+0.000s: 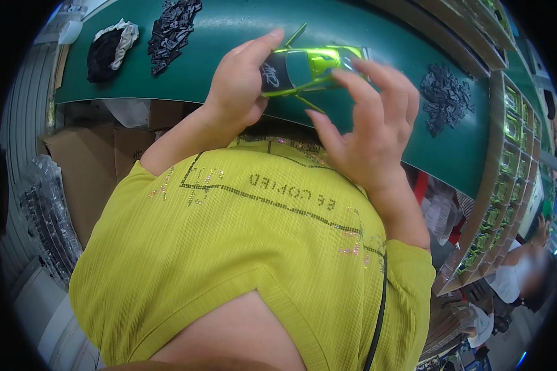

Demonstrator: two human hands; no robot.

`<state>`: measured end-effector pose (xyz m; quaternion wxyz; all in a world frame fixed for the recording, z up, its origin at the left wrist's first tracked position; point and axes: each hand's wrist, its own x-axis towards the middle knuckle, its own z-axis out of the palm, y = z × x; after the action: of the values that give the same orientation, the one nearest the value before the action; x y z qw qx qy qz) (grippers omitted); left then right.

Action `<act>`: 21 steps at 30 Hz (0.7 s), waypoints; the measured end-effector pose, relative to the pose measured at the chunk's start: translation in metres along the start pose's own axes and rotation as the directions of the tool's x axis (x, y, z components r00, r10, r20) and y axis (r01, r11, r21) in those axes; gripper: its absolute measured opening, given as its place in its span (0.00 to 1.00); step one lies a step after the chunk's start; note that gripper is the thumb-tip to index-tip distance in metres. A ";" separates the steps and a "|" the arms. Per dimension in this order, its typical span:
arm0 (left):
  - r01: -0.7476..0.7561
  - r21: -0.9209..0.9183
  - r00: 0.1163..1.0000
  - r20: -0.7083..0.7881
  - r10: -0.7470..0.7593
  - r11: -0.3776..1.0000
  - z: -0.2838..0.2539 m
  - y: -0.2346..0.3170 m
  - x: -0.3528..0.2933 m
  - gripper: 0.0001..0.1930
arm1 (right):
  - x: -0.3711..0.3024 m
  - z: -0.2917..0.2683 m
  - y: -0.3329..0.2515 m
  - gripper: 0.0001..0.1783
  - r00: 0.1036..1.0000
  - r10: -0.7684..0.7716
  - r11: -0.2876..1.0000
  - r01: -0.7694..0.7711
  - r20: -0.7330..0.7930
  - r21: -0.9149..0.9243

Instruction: The recorder is assembling small plastic toy cars and applying adhesive to small components on a factory production line.

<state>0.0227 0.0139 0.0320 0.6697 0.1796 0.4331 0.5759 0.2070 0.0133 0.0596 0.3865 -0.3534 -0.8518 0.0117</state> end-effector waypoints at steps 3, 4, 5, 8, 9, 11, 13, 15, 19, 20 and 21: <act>0.028 0.085 0.999 0.025 -0.030 0.996 0.001 -0.003 0.000 0.13 | 0.009 -0.007 -0.002 0.44 0.983 0.007 1.000 -0.005 0.184 -0.011; 0.028 0.086 0.999 0.029 -0.031 0.996 0.001 -0.003 -0.002 0.13 | 0.015 -0.009 -0.004 0.47 0.959 0.011 1.000 -0.003 0.285 -0.028; 0.010 0.197 0.998 0.064 -0.023 0.980 0.002 -0.002 -0.004 0.13 | 0.019 -0.010 -0.001 0.51 0.922 -0.005 0.999 0.017 0.387 -0.029; -0.062 0.357 0.990 0.137 0.013 0.932 0.001 -0.003 0.000 0.14 | 0.024 -0.002 0.006 0.51 0.831 -0.049 0.999 0.045 0.554 0.022; -0.034 0.312 0.992 0.128 -0.006 0.949 0.004 -0.002 -0.001 0.14 | 0.024 -0.002 0.006 0.51 0.833 -0.058 0.998 0.052 0.550 0.026; 0.006 0.252 0.995 0.098 -0.032 0.968 0.008 0.003 0.001 0.13 | 0.026 0.000 0.008 0.51 0.845 -0.071 0.997 0.049 0.530 0.054; 0.016 0.269 0.996 0.085 -0.041 0.963 0.006 0.001 0.006 0.15 | 0.029 0.002 0.010 0.49 0.857 -0.069 0.996 0.032 0.510 0.082; -0.031 0.279 0.995 0.098 0.004 0.960 -0.003 -0.007 0.014 0.17 | 0.029 0.006 0.015 0.48 0.874 -0.073 0.992 0.015 0.480 0.124; -0.013 0.313 0.991 0.134 -0.030 0.950 0.002 0.001 0.023 0.18 | 0.031 0.010 0.019 0.43 0.908 -0.081 0.984 0.007 0.411 0.177; -0.016 0.286 0.990 0.140 -0.025 0.958 0.004 0.007 0.024 0.18 | 0.031 0.014 0.022 0.41 0.920 -0.086 0.984 0.018 0.383 0.176; -0.049 0.287 0.989 0.151 0.005 0.957 0.007 0.016 0.024 0.18 | 0.031 0.016 0.022 0.37 0.932 -0.056 0.982 -0.014 0.358 0.190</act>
<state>0.0172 0.0424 0.0383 0.6586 0.3241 0.4590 0.5005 0.1954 0.0525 0.0620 0.2550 -0.2977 -0.9071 0.1536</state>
